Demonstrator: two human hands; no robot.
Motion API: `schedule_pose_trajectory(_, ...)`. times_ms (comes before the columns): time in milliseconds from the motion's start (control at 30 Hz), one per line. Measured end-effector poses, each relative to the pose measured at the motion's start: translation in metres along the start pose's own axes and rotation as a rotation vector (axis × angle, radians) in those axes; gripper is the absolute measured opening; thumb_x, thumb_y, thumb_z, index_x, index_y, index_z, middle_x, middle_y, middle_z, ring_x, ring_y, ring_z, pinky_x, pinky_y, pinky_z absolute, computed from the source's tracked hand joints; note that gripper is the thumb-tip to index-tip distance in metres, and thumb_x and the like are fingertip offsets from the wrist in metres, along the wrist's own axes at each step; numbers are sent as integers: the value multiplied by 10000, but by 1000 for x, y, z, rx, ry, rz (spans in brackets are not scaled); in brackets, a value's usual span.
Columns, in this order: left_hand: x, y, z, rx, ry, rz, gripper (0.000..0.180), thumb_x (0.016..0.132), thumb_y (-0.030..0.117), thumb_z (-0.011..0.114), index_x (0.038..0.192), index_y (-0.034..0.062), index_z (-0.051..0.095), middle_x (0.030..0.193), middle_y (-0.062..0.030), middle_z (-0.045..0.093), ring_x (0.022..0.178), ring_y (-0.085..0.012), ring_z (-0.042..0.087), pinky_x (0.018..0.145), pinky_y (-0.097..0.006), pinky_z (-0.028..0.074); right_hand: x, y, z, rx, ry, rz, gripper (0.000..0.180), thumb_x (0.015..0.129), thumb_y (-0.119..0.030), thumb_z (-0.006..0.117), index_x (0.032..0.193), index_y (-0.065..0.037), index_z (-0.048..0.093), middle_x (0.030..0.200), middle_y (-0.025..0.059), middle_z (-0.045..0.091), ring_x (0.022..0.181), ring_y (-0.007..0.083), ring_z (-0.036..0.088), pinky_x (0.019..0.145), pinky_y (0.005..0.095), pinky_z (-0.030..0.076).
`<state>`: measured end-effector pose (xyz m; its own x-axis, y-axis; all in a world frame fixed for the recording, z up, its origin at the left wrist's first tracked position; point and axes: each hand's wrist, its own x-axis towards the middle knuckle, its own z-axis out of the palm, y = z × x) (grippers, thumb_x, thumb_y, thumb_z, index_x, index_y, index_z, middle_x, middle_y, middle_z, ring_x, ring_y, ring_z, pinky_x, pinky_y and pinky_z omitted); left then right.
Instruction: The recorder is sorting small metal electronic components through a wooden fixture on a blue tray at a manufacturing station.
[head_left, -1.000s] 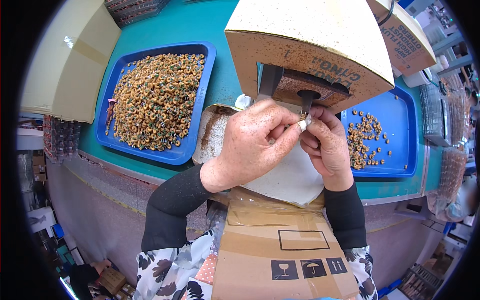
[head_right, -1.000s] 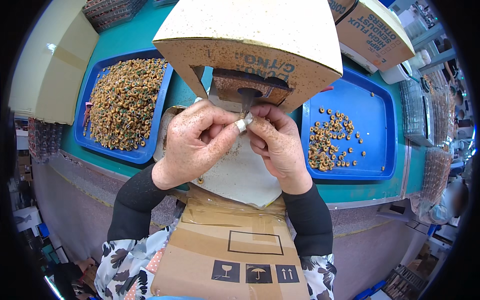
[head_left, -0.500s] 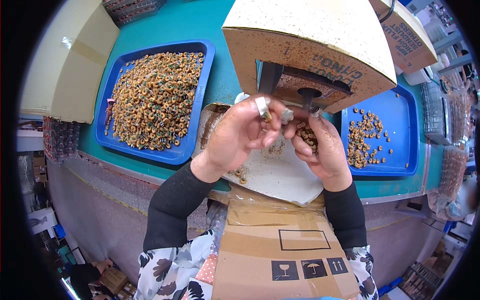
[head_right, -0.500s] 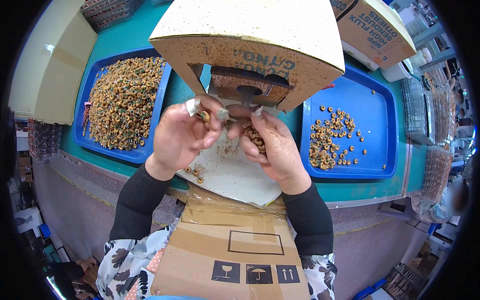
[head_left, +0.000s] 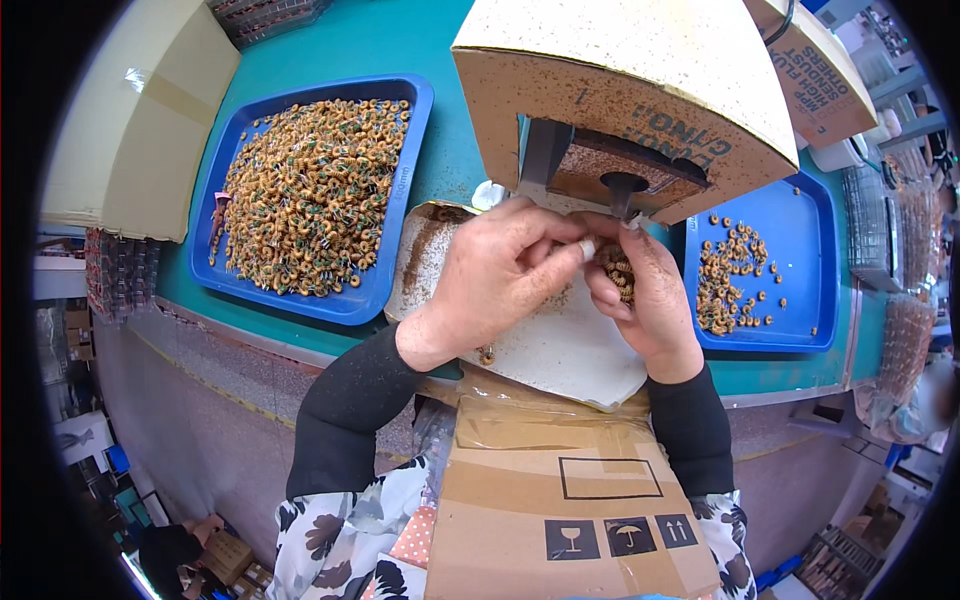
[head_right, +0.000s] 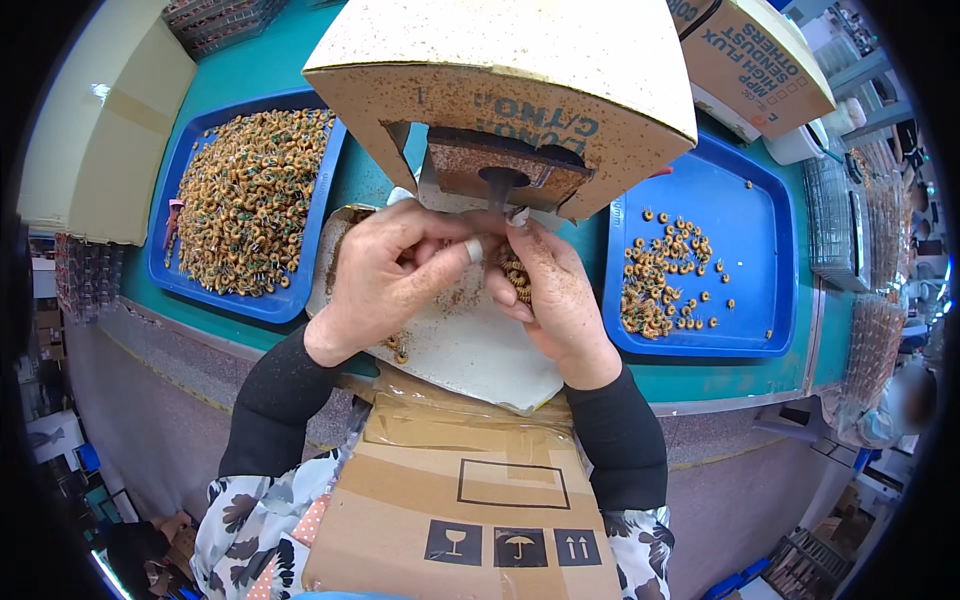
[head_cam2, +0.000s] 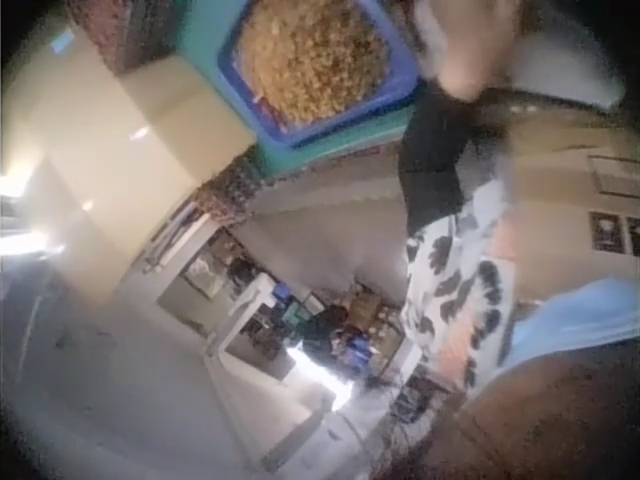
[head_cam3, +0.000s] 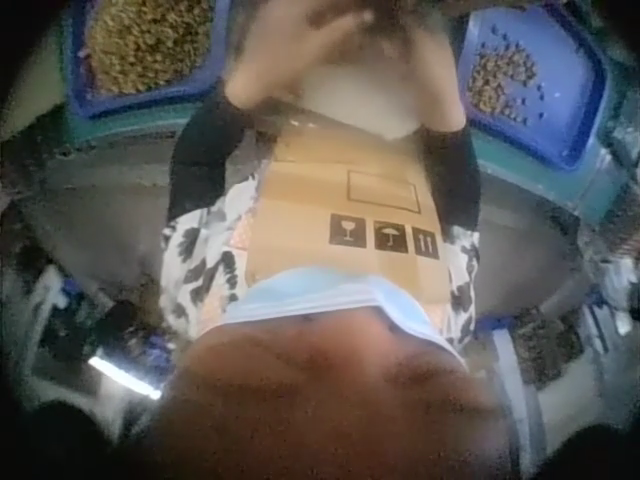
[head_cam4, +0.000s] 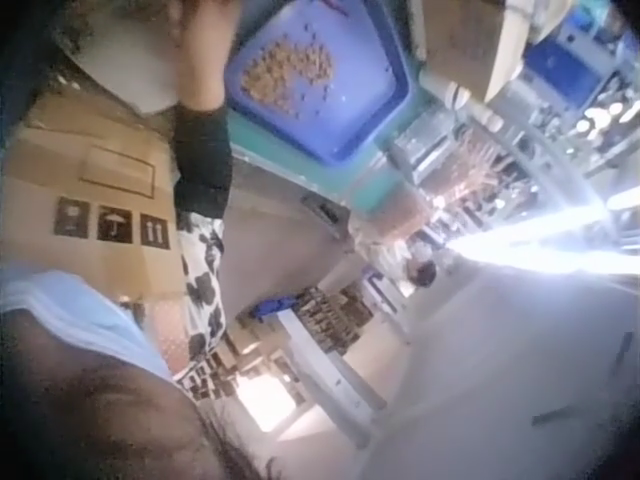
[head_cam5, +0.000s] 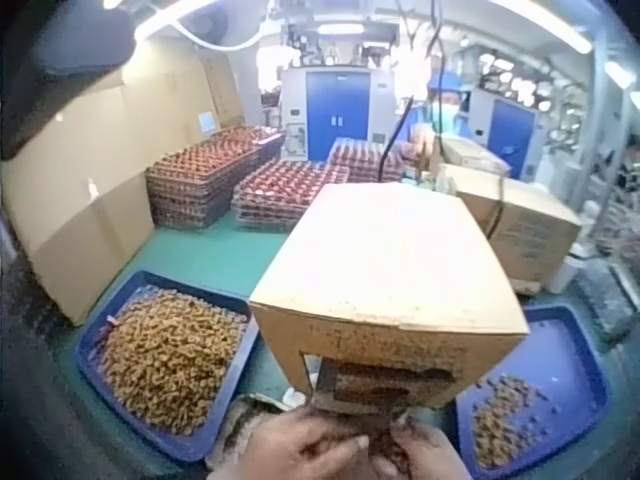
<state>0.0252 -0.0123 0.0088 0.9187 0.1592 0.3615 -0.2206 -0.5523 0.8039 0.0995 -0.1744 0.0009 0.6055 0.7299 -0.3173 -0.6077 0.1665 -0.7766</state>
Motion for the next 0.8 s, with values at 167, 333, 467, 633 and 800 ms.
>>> schedule_pose_trajectory(167, -3, -5, 1, 182, 69, 267, 161, 740, 95, 735, 887, 73, 674, 703, -58, 561, 565, -212, 576, 493, -317, 460, 2, 3, -10, 94, 95, -11, 182, 915, -113, 588, 1063, -11, 562, 746, -2, 525, 517, 29, 337, 418, 168, 234)
schedule_pose_trajectory(333, 0, -4, -3, 52, -25, 2, 162, 744, 126, 743, 871, 51, 678, 694, -60, 557, 562, -184, 555, 505, -297, 449, 0, 0, -12, 30, 92, -48, 183, 885, -65, 615, 1052, 1, 583, 782, -3, 544, 540, 19, 352, 433, 171, 242)
schedule_pose_trajectory(467, -1, -5, -2, -151, -89, -153, 168, 758, 156, 741, 849, 29, 678, 696, -57, 558, 565, -147, 526, 526, -279, 435, -1, 1, -11, -30, 50, -109, 187, 877, -71, 627, 1046, 7, 614, 808, -4, 564, 547, 13, 365, 449, 165, 256)
schedule_pose_trajectory(633, -1, -3, -4, -106, -61, -66, 159, 766, 147, 733, 862, 33, 676, 689, -54, 546, 573, -147, 527, 526, -282, 433, -2, -4, -11, -77, 37, -92, 212, 876, -55, 615, 1079, 3, 621, 844, -2, 580, 540, 13, 363, 446, 161, 258)
schedule_pose_trajectory(800, -2, -3, -2, -77, -45, -16, 153, 768, 124, 728, 877, 33, 671, 677, -53, 536, 553, -139, 518, 508, -282, 424, -2, -3, -11, -58, -1, -97, 217, 874, -46, 607, 1086, 2, 611, 847, 0, 574, 529, 14, 357, 439, 161, 253)
